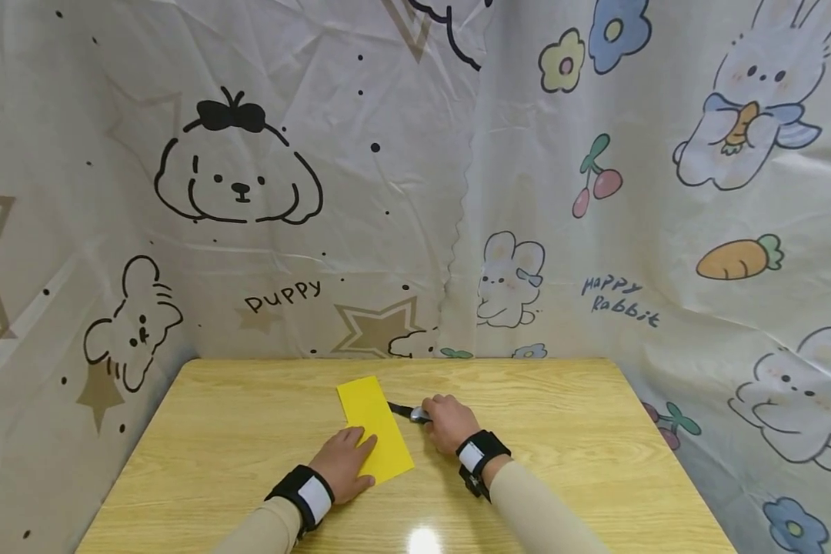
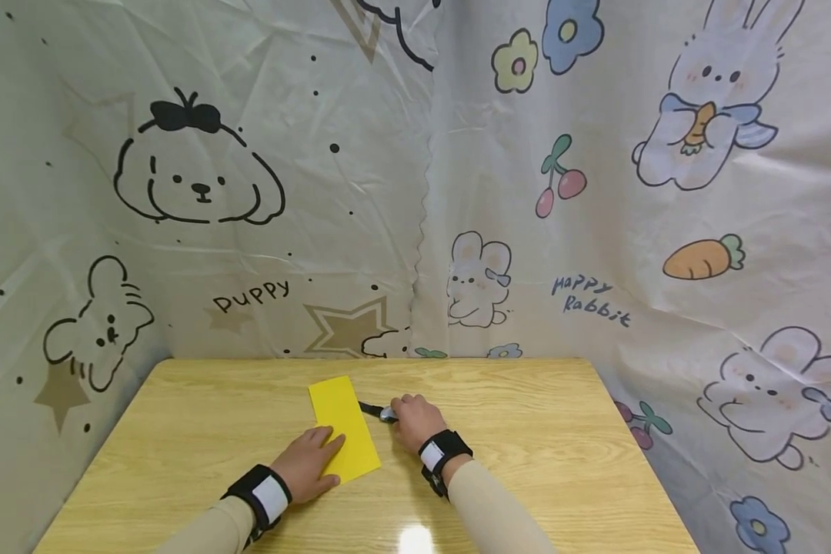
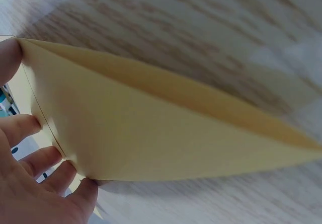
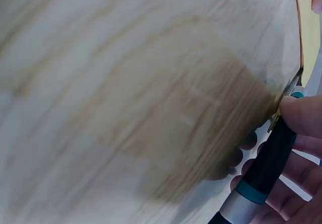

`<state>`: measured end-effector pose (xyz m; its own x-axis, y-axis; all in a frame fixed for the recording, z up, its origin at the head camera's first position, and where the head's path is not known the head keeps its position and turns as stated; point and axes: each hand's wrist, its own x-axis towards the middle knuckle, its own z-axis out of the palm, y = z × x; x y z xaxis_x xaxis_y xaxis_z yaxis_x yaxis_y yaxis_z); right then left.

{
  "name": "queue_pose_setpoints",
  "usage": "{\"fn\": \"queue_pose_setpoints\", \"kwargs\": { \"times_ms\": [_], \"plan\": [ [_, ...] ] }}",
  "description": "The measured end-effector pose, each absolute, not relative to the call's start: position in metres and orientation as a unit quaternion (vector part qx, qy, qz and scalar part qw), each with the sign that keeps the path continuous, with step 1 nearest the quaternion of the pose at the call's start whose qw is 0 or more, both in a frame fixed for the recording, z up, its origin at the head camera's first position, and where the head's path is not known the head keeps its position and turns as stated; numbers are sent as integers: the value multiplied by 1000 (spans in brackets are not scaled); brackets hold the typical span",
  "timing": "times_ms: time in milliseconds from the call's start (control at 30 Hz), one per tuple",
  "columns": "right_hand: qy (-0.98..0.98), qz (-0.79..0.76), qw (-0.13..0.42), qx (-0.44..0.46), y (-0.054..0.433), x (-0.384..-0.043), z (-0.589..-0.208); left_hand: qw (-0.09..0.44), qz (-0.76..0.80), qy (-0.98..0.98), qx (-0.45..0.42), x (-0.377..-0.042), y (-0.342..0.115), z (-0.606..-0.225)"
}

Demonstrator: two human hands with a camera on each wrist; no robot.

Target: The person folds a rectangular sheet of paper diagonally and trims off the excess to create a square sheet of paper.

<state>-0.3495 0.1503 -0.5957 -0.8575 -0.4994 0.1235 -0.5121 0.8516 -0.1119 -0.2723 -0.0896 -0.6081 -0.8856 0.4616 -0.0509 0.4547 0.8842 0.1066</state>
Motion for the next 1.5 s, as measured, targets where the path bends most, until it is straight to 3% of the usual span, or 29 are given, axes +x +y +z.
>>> {"fn": "queue_pose_setpoints", "kwargs": {
  "times_ms": [533,1500],
  "plan": [
    [-962,69,38,260,133,-352,-593,49,53,964,255,-271,-94,-599],
    [-964,66,45,255,144,-354,-596,75,56,963,254,-266,-91,-590]
  ]
}}
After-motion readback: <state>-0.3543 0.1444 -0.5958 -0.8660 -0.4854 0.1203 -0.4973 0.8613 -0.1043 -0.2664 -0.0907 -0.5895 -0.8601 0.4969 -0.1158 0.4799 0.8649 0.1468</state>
